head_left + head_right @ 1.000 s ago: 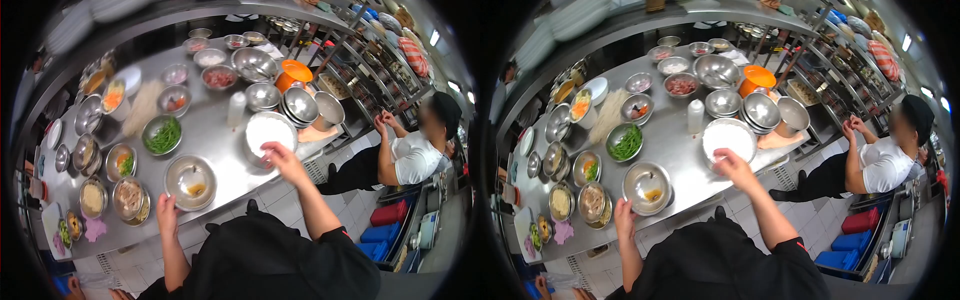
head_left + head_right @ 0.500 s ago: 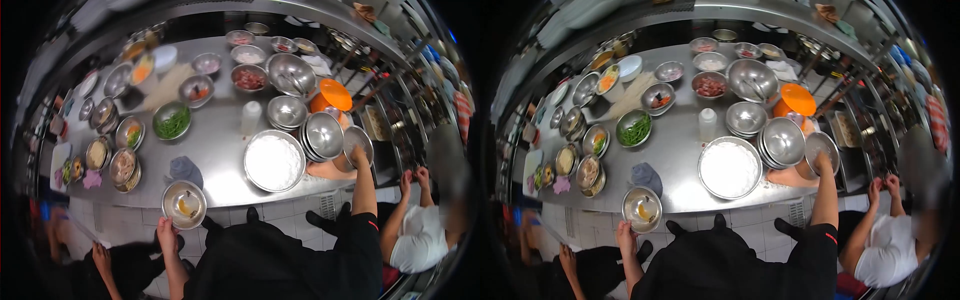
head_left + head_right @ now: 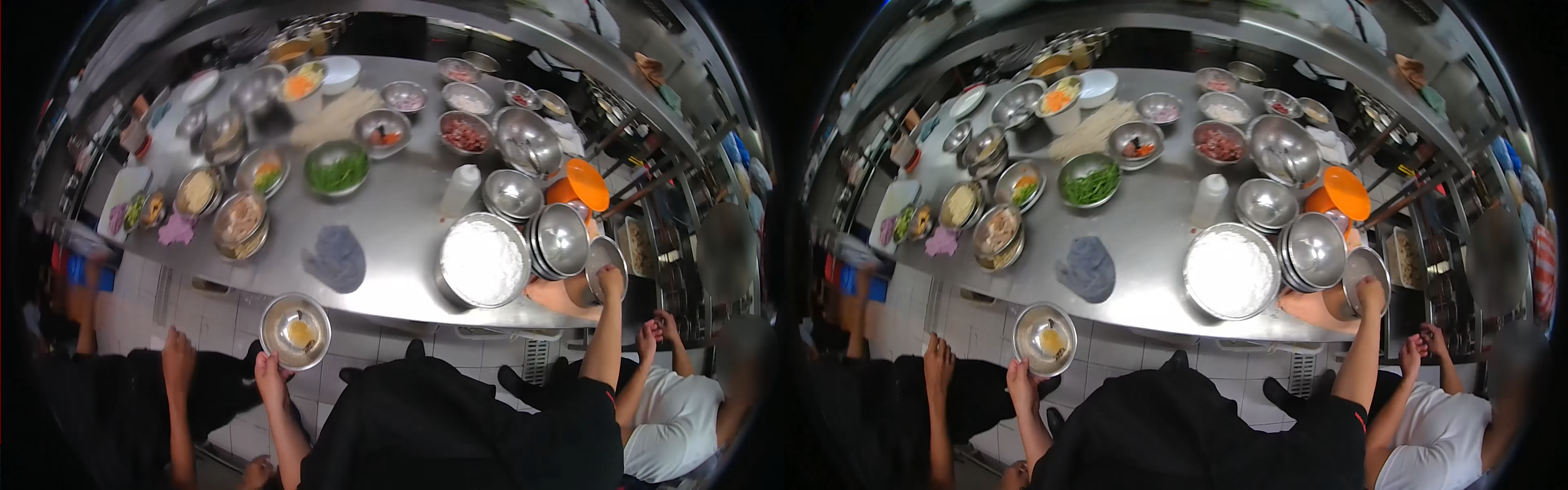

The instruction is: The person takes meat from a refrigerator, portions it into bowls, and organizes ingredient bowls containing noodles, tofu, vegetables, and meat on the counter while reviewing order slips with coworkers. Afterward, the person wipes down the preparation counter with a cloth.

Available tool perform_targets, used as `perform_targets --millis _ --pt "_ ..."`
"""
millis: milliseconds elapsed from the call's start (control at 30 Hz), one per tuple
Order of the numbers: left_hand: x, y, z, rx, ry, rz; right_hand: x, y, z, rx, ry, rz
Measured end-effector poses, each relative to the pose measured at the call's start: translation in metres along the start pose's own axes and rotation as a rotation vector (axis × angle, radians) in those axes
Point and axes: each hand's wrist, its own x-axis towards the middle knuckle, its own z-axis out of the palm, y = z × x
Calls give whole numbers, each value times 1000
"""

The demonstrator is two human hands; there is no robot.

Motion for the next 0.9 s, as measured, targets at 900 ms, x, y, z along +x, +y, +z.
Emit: perform_targets --millis 900 --pt "32 44 -174 -112 149 55 -362 -697 59 165 -410 -1237"
